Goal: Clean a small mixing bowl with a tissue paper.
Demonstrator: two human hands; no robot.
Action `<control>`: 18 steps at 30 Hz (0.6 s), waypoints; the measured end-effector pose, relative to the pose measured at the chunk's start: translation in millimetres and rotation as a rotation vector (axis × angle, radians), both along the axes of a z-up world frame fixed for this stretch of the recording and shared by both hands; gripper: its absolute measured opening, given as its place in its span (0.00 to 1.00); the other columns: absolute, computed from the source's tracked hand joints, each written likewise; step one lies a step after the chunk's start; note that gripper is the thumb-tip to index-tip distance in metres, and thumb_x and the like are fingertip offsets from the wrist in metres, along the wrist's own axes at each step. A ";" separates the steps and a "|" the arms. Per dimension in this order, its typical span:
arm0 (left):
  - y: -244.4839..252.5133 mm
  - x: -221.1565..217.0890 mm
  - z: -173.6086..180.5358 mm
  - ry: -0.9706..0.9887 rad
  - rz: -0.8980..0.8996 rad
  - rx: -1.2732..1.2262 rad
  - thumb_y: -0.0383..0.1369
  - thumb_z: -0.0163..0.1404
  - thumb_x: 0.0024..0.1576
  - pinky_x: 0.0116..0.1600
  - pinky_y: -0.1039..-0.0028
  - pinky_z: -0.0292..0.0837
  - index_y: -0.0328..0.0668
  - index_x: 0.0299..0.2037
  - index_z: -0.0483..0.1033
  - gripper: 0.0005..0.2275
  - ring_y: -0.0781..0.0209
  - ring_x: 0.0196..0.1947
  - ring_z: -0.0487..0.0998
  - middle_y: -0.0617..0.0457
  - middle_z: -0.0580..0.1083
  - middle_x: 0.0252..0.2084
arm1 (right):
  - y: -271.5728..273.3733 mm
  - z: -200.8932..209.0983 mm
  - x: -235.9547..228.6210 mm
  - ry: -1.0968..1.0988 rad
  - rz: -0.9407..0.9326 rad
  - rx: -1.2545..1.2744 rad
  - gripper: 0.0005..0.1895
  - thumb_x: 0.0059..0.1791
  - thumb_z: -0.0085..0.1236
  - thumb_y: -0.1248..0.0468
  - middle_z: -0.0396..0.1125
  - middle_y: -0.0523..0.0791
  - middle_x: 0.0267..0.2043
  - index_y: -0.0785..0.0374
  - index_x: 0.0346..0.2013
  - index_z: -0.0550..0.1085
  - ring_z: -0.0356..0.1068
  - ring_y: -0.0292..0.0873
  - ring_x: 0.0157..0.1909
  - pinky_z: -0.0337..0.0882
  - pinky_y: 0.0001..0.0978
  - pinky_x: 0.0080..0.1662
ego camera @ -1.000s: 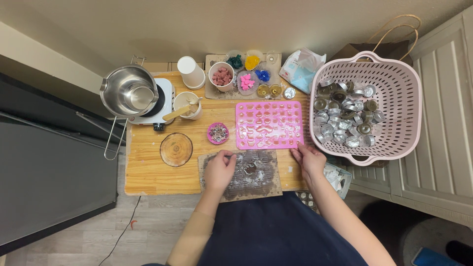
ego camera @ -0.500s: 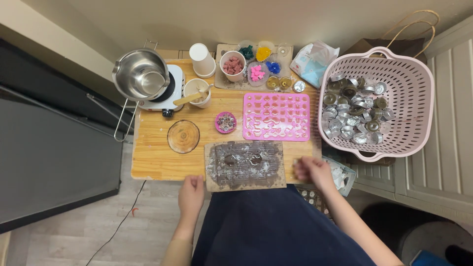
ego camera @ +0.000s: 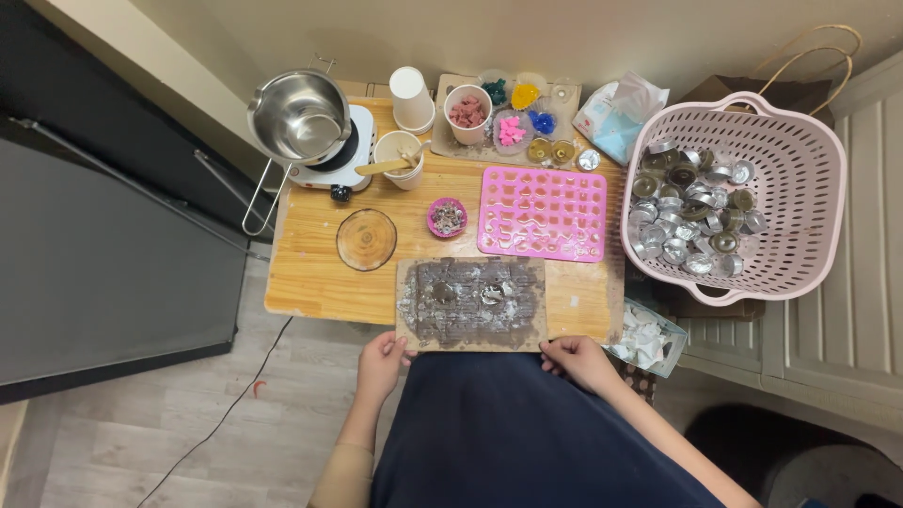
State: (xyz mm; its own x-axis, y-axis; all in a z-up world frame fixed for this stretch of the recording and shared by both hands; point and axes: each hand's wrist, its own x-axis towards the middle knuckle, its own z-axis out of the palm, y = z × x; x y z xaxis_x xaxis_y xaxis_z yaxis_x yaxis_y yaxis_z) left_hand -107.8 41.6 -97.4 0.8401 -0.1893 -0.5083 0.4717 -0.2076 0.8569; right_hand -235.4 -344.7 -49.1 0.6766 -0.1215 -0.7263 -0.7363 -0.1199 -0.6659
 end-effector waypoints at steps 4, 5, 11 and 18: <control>13.1 -9.7 1.3 -0.010 0.003 -0.030 0.27 0.50 0.62 0.35 0.77 0.73 0.27 0.45 0.78 0.09 0.66 0.29 0.79 0.48 0.82 0.34 | 2.6 4.7 -5.5 -0.006 0.060 0.048 0.21 0.51 0.58 0.50 0.77 0.40 0.27 0.66 0.30 0.83 0.70 0.31 0.29 0.70 0.24 0.34; 14.3 -10.3 3.1 -0.012 0.008 -0.030 0.27 0.50 0.62 0.35 0.77 0.73 0.27 0.45 0.78 0.09 0.66 0.29 0.79 0.48 0.82 0.34 | 2.6 2.9 -6.7 -0.008 0.065 0.048 0.21 0.51 0.58 0.50 0.77 0.40 0.27 0.66 0.30 0.83 0.70 0.31 0.29 0.70 0.24 0.34; 14.1 -12.9 24.6 -0.020 0.001 -0.077 0.27 0.49 0.62 0.37 0.77 0.74 0.27 0.46 0.79 0.09 0.67 0.30 0.79 0.48 0.81 0.34 | -0.2 14.5 -7.2 -0.082 0.101 0.099 0.19 0.50 0.60 0.52 0.78 0.40 0.28 0.66 0.28 0.84 0.70 0.32 0.29 0.69 0.24 0.35; -11.3 4.4 60.5 -0.064 -0.084 -0.164 0.28 0.50 0.63 0.39 0.78 0.73 0.27 0.44 0.80 0.09 0.68 0.29 0.77 0.48 0.81 0.33 | -16.3 5.0 -10.5 -0.192 -0.086 0.220 0.16 0.55 0.54 0.56 0.78 0.47 0.35 0.69 0.40 0.77 0.74 0.36 0.33 0.74 0.28 0.36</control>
State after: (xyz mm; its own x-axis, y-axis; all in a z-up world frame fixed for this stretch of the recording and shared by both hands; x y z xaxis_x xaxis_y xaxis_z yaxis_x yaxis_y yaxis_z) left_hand -103.4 30.4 -36.8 0.8472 -0.3361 -0.4114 0.4024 -0.0996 0.9100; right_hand -245.9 -361.0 -44.1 0.7983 -0.0383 -0.6011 -0.5954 0.1005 -0.7971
